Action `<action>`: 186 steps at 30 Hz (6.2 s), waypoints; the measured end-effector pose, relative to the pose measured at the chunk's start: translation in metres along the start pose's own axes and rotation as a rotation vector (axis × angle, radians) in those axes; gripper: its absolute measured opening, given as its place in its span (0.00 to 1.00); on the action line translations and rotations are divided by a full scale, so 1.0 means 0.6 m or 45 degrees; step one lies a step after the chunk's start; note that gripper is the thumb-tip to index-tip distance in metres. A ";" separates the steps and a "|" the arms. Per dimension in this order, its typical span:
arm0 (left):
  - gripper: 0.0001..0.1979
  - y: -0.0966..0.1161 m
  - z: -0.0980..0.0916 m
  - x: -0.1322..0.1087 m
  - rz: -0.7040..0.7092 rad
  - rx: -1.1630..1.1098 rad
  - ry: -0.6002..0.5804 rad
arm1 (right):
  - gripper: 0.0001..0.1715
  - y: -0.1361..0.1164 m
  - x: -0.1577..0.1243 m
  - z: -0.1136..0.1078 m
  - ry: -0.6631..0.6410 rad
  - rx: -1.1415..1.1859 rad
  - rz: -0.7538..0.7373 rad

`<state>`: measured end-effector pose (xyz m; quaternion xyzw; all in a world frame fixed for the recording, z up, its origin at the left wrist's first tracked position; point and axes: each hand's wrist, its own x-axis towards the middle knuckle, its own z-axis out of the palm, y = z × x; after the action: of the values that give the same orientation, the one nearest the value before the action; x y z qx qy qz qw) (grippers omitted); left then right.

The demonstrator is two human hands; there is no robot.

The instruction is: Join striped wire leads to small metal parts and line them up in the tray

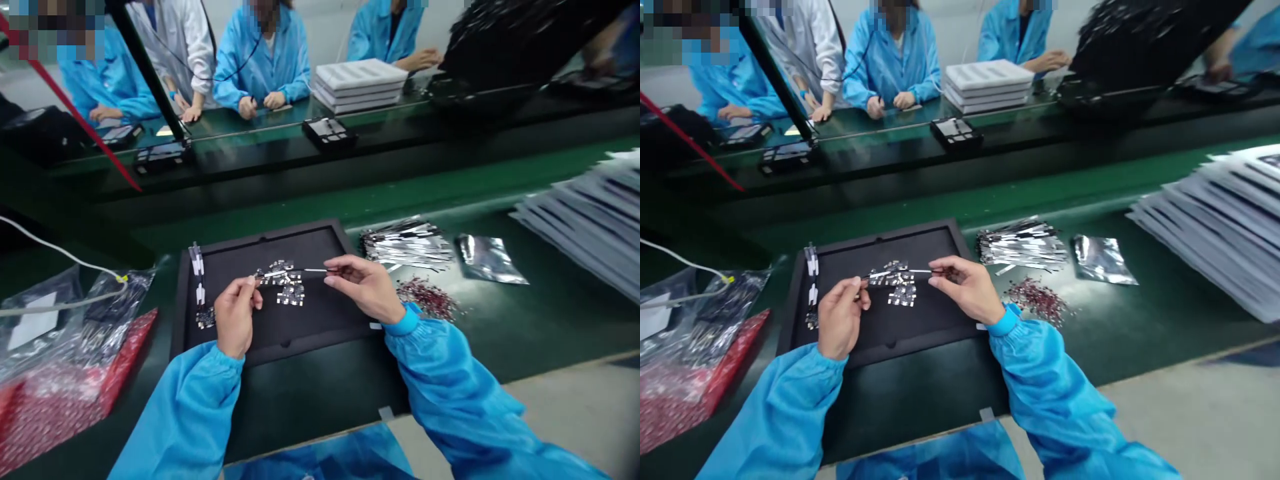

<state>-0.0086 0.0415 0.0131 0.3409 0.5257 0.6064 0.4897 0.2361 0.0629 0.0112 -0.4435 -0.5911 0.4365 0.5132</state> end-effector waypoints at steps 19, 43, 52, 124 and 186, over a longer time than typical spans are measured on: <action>0.10 -0.010 -0.007 -0.011 0.302 0.251 -0.089 | 0.13 -0.002 -0.004 -0.012 0.207 0.000 0.014; 0.13 0.016 0.006 -0.049 0.361 0.411 -0.345 | 0.16 -0.022 -0.019 0.049 -0.170 -0.743 -0.676; 0.12 0.006 0.010 -0.035 0.038 0.206 -0.429 | 0.06 -0.024 -0.029 0.081 -0.108 -0.606 -0.401; 0.12 0.001 0.013 -0.033 -0.196 0.235 -0.517 | 0.07 -0.012 -0.043 0.094 -0.182 -0.543 -0.463; 0.06 0.017 0.014 -0.035 0.003 0.519 -0.501 | 0.06 -0.017 -0.044 0.090 -0.186 -0.534 -0.528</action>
<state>0.0025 0.0245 0.0270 0.5440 0.5315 0.4108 0.5029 0.1836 0.0314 0.0100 -0.3773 -0.7816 0.2215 0.4447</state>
